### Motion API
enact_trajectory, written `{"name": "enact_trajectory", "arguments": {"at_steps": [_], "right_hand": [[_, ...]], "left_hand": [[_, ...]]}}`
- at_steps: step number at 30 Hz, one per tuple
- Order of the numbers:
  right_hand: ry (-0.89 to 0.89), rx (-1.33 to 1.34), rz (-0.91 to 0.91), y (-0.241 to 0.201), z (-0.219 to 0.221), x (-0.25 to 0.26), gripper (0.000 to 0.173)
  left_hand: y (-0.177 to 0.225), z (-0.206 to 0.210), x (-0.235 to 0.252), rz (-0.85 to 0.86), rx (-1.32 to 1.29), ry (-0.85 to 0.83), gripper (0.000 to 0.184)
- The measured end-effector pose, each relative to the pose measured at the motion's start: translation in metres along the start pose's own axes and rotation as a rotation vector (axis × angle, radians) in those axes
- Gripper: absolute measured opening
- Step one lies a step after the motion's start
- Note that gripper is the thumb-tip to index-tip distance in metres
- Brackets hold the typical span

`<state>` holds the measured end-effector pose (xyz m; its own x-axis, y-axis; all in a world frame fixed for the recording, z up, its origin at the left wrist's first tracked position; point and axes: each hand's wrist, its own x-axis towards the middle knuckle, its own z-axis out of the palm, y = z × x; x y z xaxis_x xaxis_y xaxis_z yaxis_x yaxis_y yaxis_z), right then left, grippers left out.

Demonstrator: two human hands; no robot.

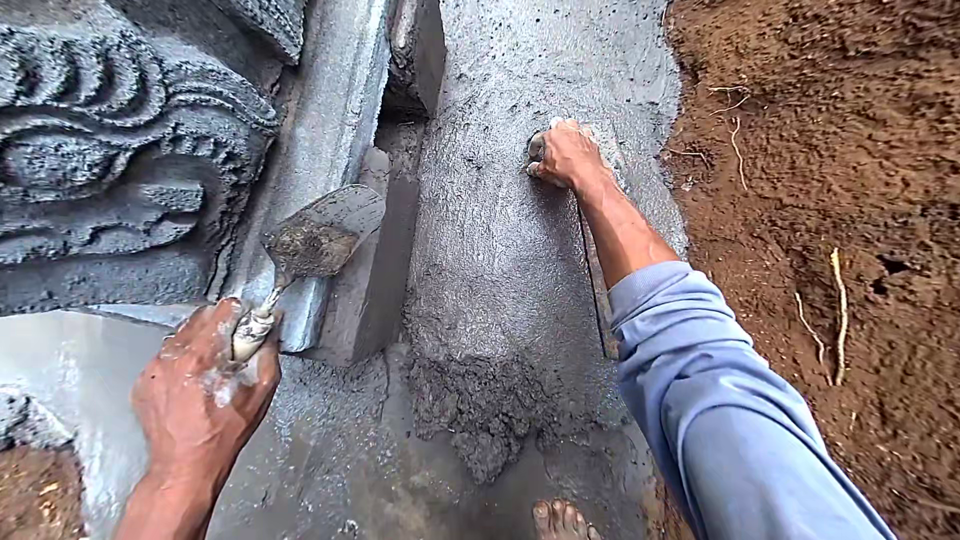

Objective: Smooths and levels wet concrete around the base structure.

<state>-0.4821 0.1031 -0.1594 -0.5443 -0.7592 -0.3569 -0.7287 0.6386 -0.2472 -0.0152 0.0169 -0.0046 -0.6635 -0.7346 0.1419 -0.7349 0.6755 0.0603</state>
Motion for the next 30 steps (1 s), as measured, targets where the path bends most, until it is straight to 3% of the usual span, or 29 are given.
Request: {"name": "enact_trajectory", "arguments": {"at_steps": [6, 12, 15, 17, 18, 20, 22, 26, 30], "right_hand": [[0.09, 0.085, 0.065, -0.013, 0.013, -0.002, 0.036], [0.071, 0.061, -0.054, -0.025, 0.016, -0.032, 0.038], [0.109, 0.364, -0.18, -0.008, -0.013, -0.05, 0.036], [0.329, 0.642, -0.021, 0.019, -0.058, -0.055, 0.045], [0.369, 0.605, 0.091, 0.031, -0.069, -0.065, 0.054], [0.288, 0.3, 0.217, 0.042, -0.061, -0.103, 0.067], [0.09, 0.064, 0.298, 0.039, -0.021, -0.156, 0.078], [0.036, 0.17, 0.449, 0.034, 0.043, -0.205, 0.055], [0.068, 0.209, 0.456, 0.044, 0.034, -0.172, 0.05]], "left_hand": [[0.001, -0.002, 0.002, 0.005, 0.002, -0.005, 0.041], [0.006, -0.005, 0.001, -0.019, -0.008, -0.038, 0.041], [0.006, -0.005, 0.003, -0.017, -0.014, -0.039, 0.041], [0.005, -0.003, 0.001, -0.016, -0.015, -0.033, 0.041], [0.004, -0.005, 0.0, -0.014, -0.012, -0.043, 0.041], [0.005, -0.009, 0.002, -0.012, -0.022, -0.065, 0.041], [0.005, -0.008, 0.003, -0.005, -0.044, -0.079, 0.041], [0.006, -0.009, 0.001, -0.016, -0.043, -0.11, 0.043], [0.003, -0.009, 0.004, -0.008, -0.045, -0.117, 0.042]]}}
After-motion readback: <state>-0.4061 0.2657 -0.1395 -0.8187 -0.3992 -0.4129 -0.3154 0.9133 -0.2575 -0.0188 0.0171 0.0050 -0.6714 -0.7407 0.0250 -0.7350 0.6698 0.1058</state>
